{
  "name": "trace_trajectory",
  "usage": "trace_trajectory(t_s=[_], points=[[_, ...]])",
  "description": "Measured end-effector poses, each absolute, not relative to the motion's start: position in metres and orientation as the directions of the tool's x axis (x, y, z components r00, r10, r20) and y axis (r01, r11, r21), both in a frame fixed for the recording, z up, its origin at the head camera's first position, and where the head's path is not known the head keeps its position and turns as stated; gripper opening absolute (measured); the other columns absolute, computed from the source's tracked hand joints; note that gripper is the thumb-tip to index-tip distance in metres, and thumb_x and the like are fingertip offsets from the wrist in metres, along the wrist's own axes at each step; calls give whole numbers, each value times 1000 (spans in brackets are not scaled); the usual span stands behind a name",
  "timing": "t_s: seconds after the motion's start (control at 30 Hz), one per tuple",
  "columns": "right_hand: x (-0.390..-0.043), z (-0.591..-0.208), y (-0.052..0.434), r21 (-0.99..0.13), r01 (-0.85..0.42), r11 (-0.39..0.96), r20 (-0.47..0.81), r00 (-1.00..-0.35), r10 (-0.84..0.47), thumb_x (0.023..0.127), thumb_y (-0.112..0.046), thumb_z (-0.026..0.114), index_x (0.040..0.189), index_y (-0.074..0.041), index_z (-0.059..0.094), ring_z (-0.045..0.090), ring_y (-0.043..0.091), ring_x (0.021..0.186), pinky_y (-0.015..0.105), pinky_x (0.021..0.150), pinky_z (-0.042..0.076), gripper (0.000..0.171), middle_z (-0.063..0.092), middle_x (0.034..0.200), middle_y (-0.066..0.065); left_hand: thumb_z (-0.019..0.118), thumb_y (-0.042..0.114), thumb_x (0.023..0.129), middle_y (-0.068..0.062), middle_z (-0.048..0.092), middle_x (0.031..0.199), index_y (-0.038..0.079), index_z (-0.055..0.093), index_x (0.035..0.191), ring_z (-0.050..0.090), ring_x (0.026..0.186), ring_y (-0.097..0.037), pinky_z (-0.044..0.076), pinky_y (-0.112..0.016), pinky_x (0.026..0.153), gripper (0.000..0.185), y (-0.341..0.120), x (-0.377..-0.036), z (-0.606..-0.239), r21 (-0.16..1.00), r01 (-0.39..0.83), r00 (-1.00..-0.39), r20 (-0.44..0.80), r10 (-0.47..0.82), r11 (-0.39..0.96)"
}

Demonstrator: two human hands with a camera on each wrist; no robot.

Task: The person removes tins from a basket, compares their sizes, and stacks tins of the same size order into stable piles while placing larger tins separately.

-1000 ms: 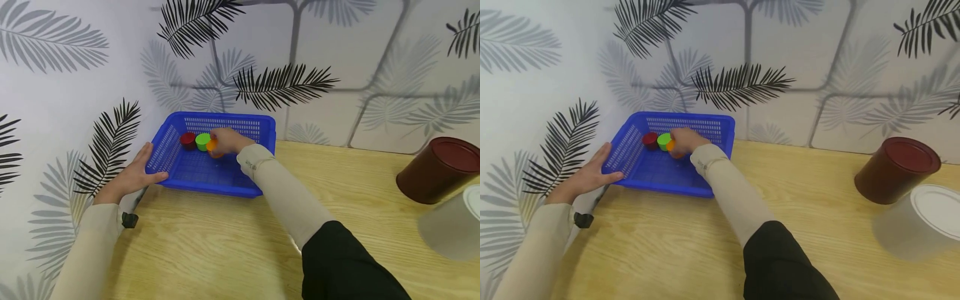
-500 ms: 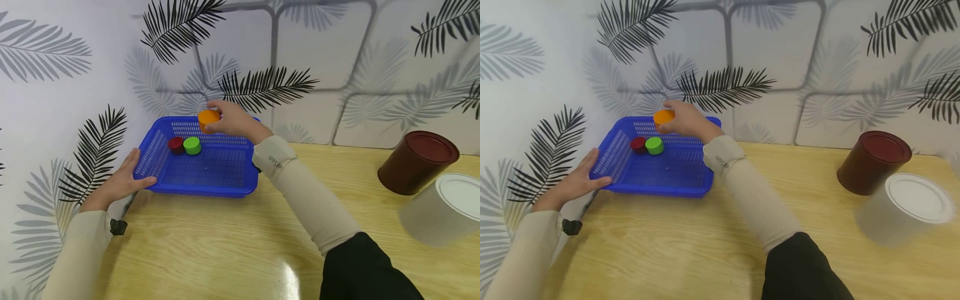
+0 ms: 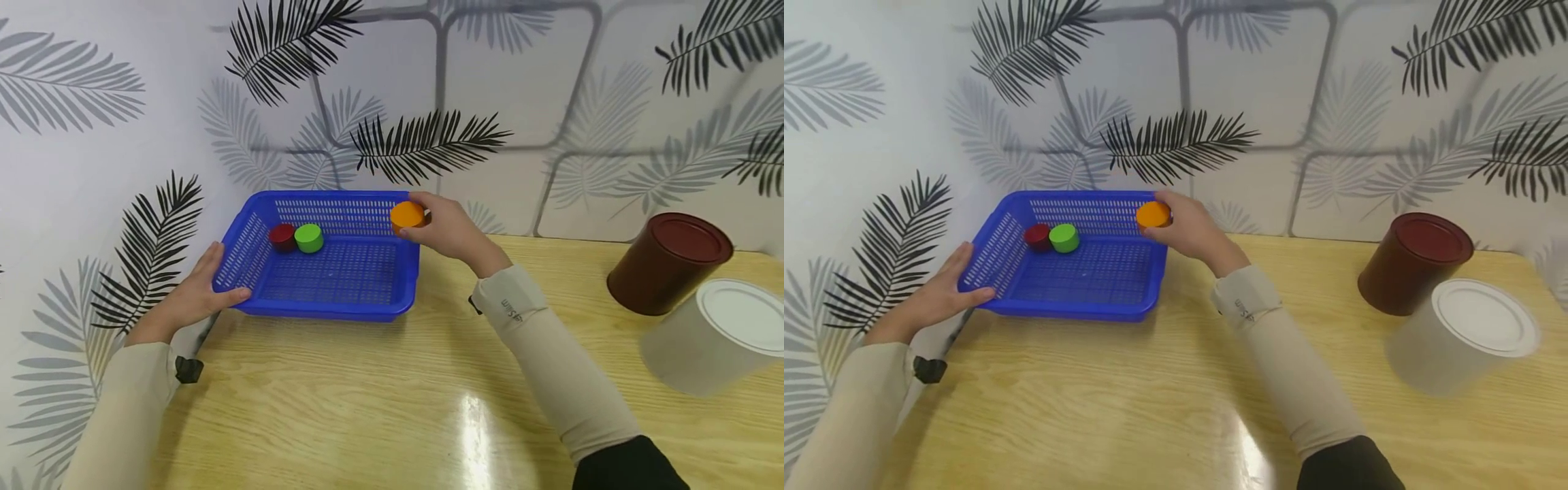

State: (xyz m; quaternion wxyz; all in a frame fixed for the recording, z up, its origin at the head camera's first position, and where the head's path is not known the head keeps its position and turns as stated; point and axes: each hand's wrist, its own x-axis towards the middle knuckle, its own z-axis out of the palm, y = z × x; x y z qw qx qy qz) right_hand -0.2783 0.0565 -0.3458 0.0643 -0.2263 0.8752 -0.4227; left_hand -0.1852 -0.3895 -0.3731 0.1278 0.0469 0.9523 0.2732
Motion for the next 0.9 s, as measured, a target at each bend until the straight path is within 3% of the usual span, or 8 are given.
trace_trajectory(t_s=[0.23,0.47,0.67,0.9], points=[[-265,-369,83,-743,-334,580,104,-914,-393,94,-24,74,145,0,49,58,30,106,43,93,49,62,60,127,14,67,52,93,-10,-26,164,13,-20,158,-14,149,-44,7,-74,110,115,-387,-186,-375,537,14,-961,-225,160,843],[-256,-389,123,-718,-286,635,94,-943,-318,95,-25,73,148,2,44,55,35,113,47,96,48,66,54,136,19,66,53,94,-9,-26,164,13,-19,159,-14,150,-43,7,-74,110,114,-389,-184,-374,535,15,-961,-225,159,845],[-247,-411,171,-756,-165,633,10,-970,-242,96,-27,72,149,2,41,55,38,115,50,92,51,68,52,138,22,65,54,94,-9,-26,164,12,-19,158,-14,149,-43,7,-75,109,114,-388,-185,-374,532,11,-960,-232,158,847],[-241,-421,218,-693,-60,718,-138,-967,-214,97,-30,69,152,6,34,53,42,118,53,96,47,74,48,140,29,66,53,94,-10,-26,164,13,-20,158,-14,149,-44,7,-74,110,114,-387,-185,-373,521,6,-961,-234,150,853]])
